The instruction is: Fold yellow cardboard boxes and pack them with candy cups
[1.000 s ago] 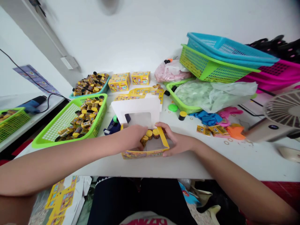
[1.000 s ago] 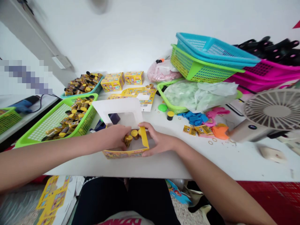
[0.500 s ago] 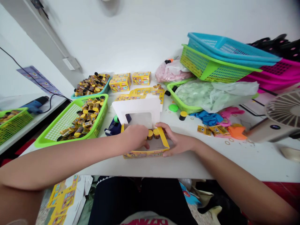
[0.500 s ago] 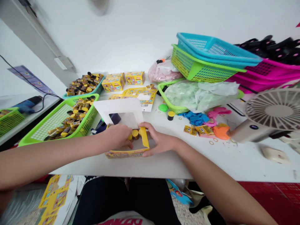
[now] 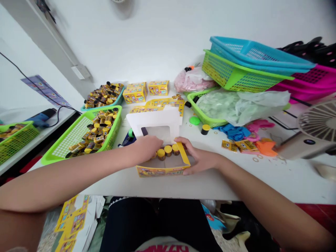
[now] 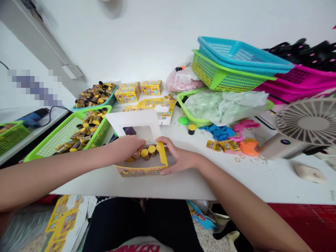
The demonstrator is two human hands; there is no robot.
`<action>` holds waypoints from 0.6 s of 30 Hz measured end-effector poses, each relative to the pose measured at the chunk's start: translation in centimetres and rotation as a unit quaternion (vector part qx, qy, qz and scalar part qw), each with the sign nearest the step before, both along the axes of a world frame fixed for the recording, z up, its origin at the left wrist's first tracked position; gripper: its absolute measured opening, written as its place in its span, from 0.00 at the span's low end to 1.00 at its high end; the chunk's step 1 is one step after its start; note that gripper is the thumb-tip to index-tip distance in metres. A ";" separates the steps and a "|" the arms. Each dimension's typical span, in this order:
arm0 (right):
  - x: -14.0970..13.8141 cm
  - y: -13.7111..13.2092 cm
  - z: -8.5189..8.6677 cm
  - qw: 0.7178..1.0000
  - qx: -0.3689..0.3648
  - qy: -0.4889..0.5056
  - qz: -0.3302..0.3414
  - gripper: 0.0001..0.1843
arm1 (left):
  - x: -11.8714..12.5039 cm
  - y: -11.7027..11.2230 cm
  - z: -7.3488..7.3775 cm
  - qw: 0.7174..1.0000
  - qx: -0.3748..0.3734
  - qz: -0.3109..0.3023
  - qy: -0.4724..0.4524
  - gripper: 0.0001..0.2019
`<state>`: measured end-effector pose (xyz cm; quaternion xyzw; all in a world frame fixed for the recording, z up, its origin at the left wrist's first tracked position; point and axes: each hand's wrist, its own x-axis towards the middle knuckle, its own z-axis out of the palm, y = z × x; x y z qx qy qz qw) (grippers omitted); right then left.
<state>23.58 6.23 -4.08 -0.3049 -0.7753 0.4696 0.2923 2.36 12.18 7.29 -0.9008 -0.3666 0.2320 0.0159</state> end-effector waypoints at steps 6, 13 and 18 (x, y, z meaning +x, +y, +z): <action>-0.1 0.0 0.2 1.000 0.004 -0.001 -0.003 0.56 | -0.4 1.2 -0.2 1.000 0.013 -0.002 -0.003 0.09; -0.1 -0.1 0.4 1.000 0.007 -0.001 -0.004 0.54 | -0.5 -0.5 0.9 0.998 0.051 -0.004 0.029 0.09; -0.1 -0.1 0.3 1.000 0.005 -0.006 -0.012 0.55 | 0.1 -1.1 -0.2 0.998 0.037 0.029 0.041 0.11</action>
